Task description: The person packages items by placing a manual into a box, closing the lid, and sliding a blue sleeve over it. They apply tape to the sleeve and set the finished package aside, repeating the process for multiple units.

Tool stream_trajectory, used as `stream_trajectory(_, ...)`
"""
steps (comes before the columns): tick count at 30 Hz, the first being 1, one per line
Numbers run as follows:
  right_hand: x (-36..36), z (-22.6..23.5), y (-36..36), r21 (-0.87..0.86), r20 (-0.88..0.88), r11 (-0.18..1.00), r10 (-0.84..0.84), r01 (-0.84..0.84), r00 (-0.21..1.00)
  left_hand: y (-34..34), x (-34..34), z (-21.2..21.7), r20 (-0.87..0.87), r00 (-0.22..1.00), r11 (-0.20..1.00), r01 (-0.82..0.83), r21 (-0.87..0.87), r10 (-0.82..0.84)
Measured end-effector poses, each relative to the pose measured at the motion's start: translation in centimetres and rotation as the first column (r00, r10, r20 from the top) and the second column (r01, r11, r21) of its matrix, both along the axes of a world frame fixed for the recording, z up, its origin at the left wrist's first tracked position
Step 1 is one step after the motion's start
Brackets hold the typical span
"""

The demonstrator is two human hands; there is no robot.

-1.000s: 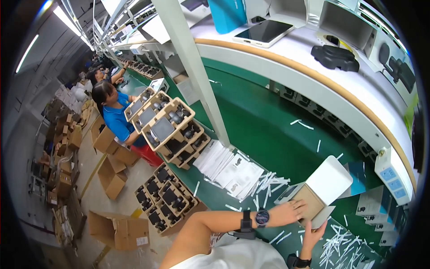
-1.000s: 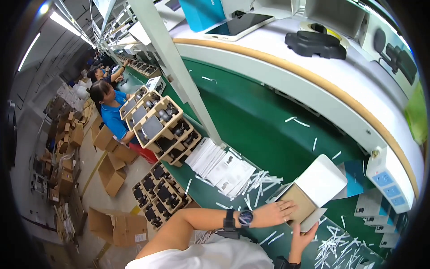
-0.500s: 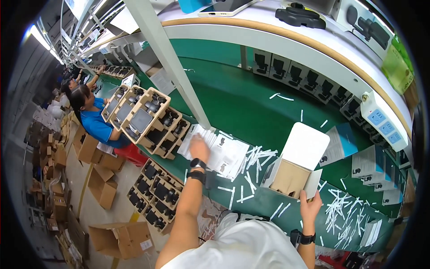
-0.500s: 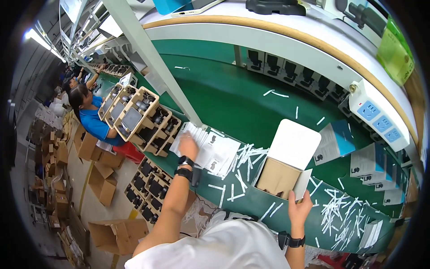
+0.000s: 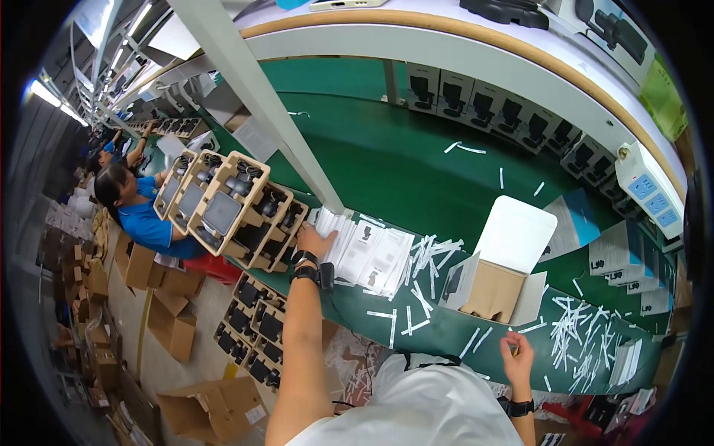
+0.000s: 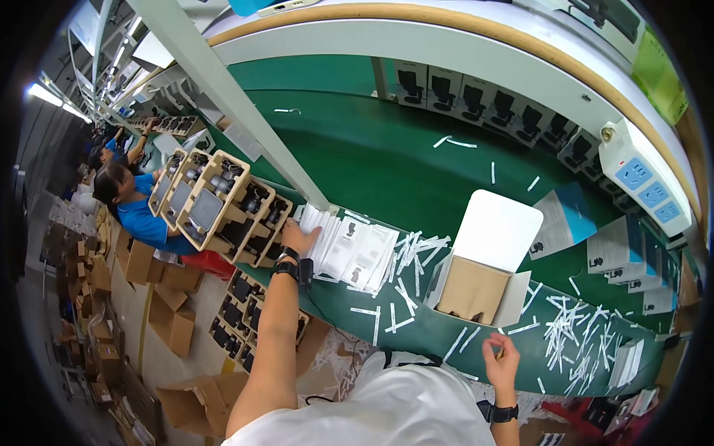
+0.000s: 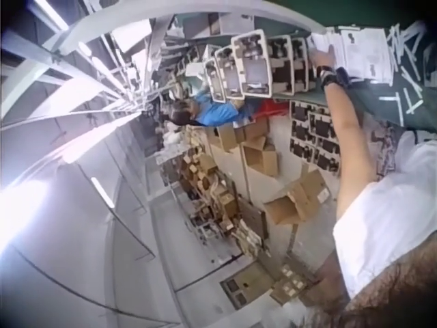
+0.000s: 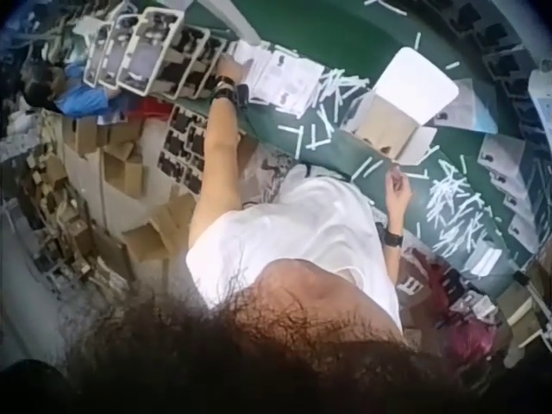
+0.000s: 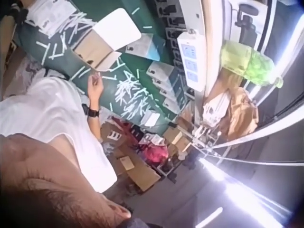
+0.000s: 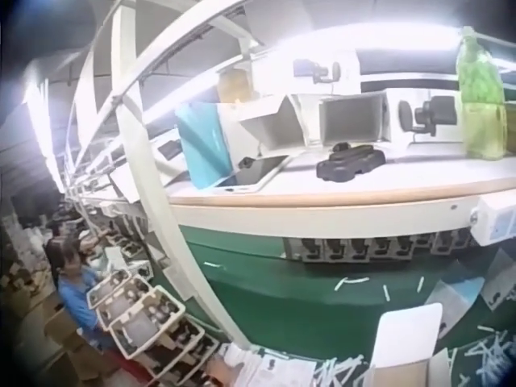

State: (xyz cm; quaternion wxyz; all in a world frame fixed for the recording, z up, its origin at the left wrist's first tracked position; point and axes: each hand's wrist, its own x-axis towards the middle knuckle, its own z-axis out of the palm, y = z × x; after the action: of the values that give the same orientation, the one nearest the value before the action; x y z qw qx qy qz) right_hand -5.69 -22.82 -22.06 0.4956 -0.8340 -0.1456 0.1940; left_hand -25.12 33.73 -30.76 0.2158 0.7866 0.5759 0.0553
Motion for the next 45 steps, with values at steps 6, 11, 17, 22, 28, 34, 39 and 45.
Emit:
stream_trajectory(6,-1.1,-0.9,-0.5,-0.094,0.002,0.995,0.037,-0.036,0.999,2.3,0.5,0.2,-0.118,0.991,0.980,0.034,-0.195,-0.058)
stream_trajectory(11,-1.2,-1.6,-0.5,-0.075,0.026,0.997,0.010,-0.008,1.000,1.2,0.7,-0.2,-0.186,0.979,0.977,0.046,-0.208,-0.086)
stream_trajectory(17,-1.1,-1.5,-0.6,-0.092,0.061,0.996,0.011,-0.006,0.998,0.9,-0.1,-1.3,-0.021,0.999,0.980,0.033,-0.196,-0.038)
stream_trajectory(22,-1.0,-1.9,-1.1,-0.072,-0.007,0.997,-0.012,0.012,1.000,0.6,-1.3,-1.7,-0.107,0.993,0.988,0.022,-0.150,-0.038)
stream_trajectory(28,-0.6,-2.2,-1.3,-0.068,-0.009,0.998,-0.007,0.007,1.000,-3.4,0.6,0.6,-0.186,0.982,0.996,0.048,0.072,-0.034)
stream_trajectory(34,-1.0,-4.7,-3.4,-0.037,-0.056,0.998,-0.059,0.057,0.997,-12.1,4.4,3.9,-0.070,0.992,0.940,0.120,0.319,-0.103)
stream_trajectory(39,-0.7,-3.9,-1.6,0.030,-0.086,0.998,0.049,-0.047,0.995,-16.2,7.2,-2.4,-0.219,0.954,0.900,0.271,0.342,-0.204)
stream_trajectory(45,-0.5,-4.4,-2.7,-0.013,-0.033,0.999,0.032,-0.033,0.999,-15.8,7.3,-0.6,-0.089,0.910,0.766,0.390,0.511,-0.405)
